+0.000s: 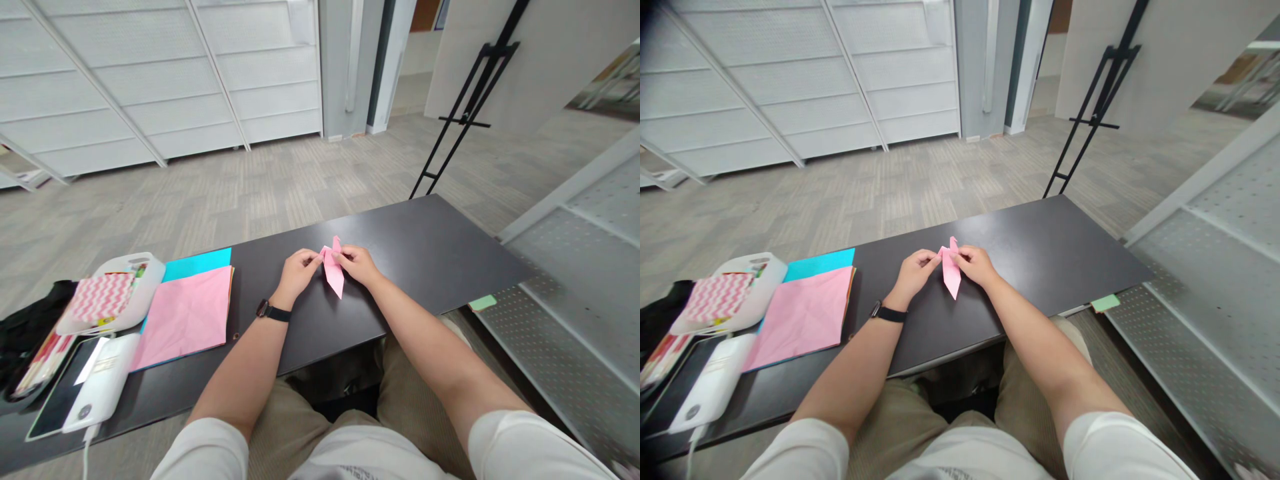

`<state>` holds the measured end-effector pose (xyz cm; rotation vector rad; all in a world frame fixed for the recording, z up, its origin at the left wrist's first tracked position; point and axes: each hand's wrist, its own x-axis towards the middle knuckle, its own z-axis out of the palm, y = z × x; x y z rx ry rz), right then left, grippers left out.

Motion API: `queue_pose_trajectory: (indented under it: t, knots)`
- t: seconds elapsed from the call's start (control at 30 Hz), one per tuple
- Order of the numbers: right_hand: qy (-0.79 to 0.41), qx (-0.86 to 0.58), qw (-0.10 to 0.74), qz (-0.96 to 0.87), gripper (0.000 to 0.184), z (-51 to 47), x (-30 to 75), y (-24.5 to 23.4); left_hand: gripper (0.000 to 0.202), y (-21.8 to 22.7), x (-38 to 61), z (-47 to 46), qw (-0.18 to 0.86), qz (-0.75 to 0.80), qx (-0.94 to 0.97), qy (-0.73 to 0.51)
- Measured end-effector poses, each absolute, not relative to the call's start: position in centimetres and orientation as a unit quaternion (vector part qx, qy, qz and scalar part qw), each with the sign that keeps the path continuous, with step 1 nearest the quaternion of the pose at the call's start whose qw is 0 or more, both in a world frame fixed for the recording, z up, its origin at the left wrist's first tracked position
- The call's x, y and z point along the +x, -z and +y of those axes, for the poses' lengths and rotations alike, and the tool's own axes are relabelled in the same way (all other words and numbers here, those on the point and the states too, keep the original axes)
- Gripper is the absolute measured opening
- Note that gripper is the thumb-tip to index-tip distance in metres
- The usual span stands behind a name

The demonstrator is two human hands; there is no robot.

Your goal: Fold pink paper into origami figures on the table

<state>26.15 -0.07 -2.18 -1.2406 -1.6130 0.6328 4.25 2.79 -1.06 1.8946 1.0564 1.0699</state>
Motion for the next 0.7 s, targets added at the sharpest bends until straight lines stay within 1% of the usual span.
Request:
queue_pose_trajectory:
  t: [0.17,0.3,0.4,0.5,0.7]
  knots:
    - [-0.258,-0.511,0.484,-0.662,0.051,-0.16,26.21,2.01,0.03,0.94,4.3,2.82,0.35,0.419,0.73,-0.41]
    - [-0.251,-0.507,0.481,-0.67,0.048,-0.15,26.35,1.99,0.031,0.95,4.28,3.13,0.419,0.433,0.68,-0.418]
    - [-0.235,-0.5,0.476,-0.684,0.039,-0.11,26.5,2.1,0.033,0.77,4.25,3.27,0.468,0.436,0.636,-0.432]
    - [-0.221,-0.495,0.466,-0.699,0.033,-0.08,26.66,2.21,0.034,0.46,4.26,3.2,0.477,0.433,0.613,-0.457]
    - [-0.208,-0.495,0.454,-0.711,0.028,-0.12,26.77,2.18,0.035,0.16,4.35,2.97,0.511,0.43,0.574,-0.473]
